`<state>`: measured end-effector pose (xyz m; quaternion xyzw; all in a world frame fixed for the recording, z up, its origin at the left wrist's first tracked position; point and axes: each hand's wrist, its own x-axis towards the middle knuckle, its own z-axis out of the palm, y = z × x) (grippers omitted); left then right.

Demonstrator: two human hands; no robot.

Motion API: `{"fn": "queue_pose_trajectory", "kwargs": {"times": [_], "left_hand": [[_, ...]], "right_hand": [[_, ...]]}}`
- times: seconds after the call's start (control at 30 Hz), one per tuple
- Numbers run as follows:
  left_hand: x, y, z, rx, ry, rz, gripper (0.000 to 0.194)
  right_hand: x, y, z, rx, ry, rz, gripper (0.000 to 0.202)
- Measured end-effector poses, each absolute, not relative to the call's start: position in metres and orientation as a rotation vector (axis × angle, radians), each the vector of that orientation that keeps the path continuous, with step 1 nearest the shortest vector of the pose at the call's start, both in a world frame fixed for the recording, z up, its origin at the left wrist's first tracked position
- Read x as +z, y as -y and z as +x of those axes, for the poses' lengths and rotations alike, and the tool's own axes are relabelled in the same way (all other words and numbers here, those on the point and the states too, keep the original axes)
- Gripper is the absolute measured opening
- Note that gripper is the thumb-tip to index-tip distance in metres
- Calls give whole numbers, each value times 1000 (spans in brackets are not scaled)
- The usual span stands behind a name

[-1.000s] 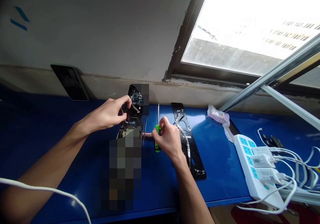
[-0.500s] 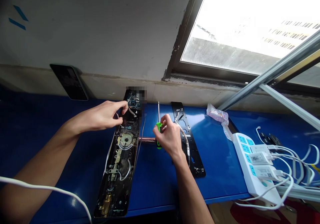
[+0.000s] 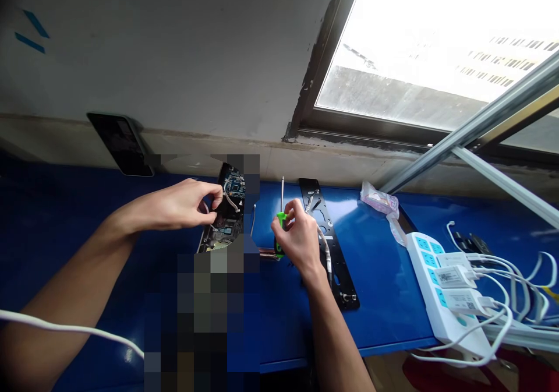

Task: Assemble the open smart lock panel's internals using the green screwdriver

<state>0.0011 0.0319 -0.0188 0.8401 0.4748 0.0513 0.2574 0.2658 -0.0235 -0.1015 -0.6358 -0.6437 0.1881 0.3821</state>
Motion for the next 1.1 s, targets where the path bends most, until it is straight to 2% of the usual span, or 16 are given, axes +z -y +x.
{"fn": "queue_pose_trajectory", "kwargs": {"times": [0.67, 1.1], "left_hand": [[-14, -27, 3, 72, -1257, 2228, 18], [-16, -29, 8, 97, -1206, 2064, 21]], "right_hand": [[-93, 21, 280, 463, 1578, -1598, 25], [-92, 19, 290, 416, 1533, -1545, 20]]}}
